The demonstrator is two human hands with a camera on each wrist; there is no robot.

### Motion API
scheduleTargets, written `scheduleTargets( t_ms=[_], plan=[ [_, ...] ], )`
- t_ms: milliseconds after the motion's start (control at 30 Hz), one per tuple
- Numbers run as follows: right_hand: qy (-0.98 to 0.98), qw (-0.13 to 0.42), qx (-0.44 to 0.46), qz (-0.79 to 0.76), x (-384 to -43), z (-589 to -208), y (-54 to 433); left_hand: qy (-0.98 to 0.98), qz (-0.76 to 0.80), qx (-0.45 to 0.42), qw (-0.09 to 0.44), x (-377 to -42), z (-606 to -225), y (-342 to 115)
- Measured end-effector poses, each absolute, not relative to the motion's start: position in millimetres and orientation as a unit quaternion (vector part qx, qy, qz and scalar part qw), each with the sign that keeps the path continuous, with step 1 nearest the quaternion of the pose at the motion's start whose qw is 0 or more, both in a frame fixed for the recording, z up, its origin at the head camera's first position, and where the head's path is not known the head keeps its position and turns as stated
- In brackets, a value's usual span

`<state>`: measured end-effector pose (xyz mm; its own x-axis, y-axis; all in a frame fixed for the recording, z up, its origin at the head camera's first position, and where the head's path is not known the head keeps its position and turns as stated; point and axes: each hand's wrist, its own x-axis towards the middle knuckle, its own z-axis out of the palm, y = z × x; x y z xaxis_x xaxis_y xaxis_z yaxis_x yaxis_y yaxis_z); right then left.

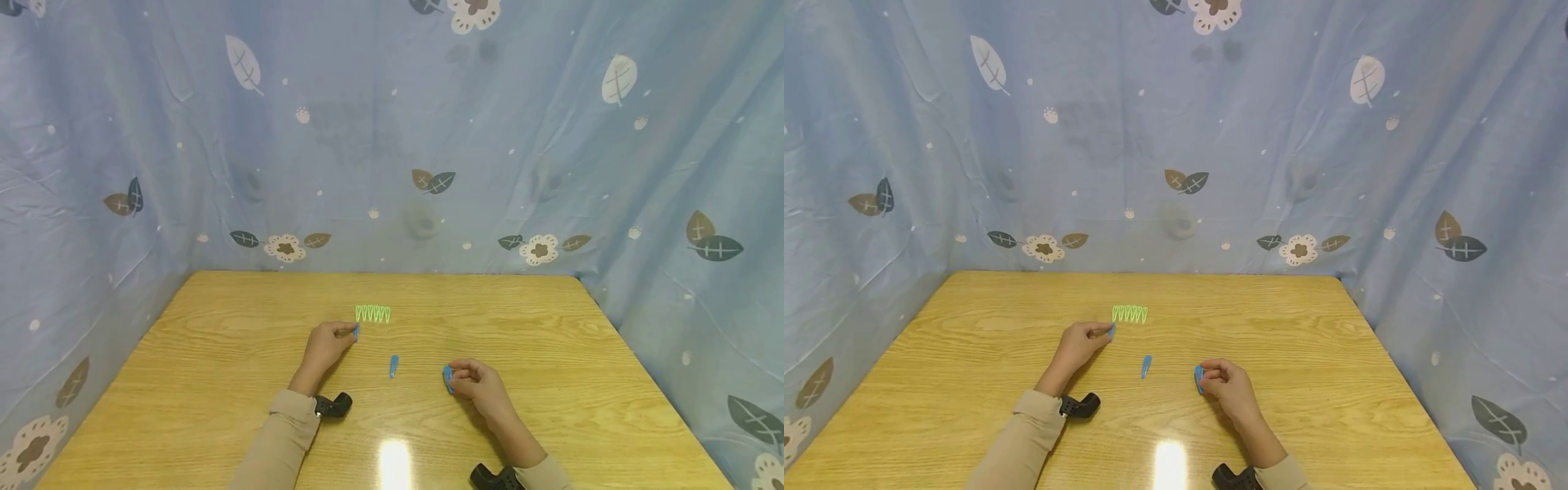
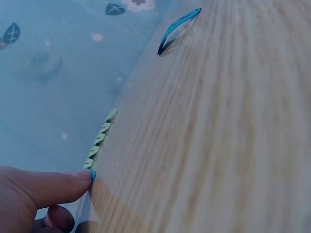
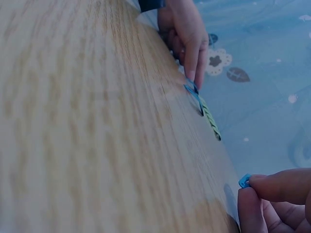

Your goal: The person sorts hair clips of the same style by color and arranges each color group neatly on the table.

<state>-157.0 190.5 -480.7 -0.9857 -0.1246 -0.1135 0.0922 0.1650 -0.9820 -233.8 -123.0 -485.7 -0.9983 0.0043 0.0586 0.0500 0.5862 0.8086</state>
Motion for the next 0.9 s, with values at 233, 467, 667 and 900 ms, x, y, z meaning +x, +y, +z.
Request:
scheduleTargets(
  t_ms=[233,467,667,900],
  plan=[
    [0.755,0.081,0.002,-0.651,-156.9,-481.1,188.0,-0.901,-0.433,-0.017,0.035,-232.9,-489.0,-124.0],
    [0.753,0.074,0.016,-0.653,-156.0,-477.8,185.9,-0.899,-0.436,-0.023,0.040,-232.7,-490.9,-122.1],
    [0.748,0.080,0.011,-0.659,-159.4,-472.9,178.5,-0.900,-0.434,-0.020,0.041,-231.6,-489.2,-120.6],
    [0.751,0.075,-0.010,-0.656,-169.5,-465.7,167.8,-0.905,-0.424,-0.022,0.041,-231.6,-486.7,-120.1]
  ],
)
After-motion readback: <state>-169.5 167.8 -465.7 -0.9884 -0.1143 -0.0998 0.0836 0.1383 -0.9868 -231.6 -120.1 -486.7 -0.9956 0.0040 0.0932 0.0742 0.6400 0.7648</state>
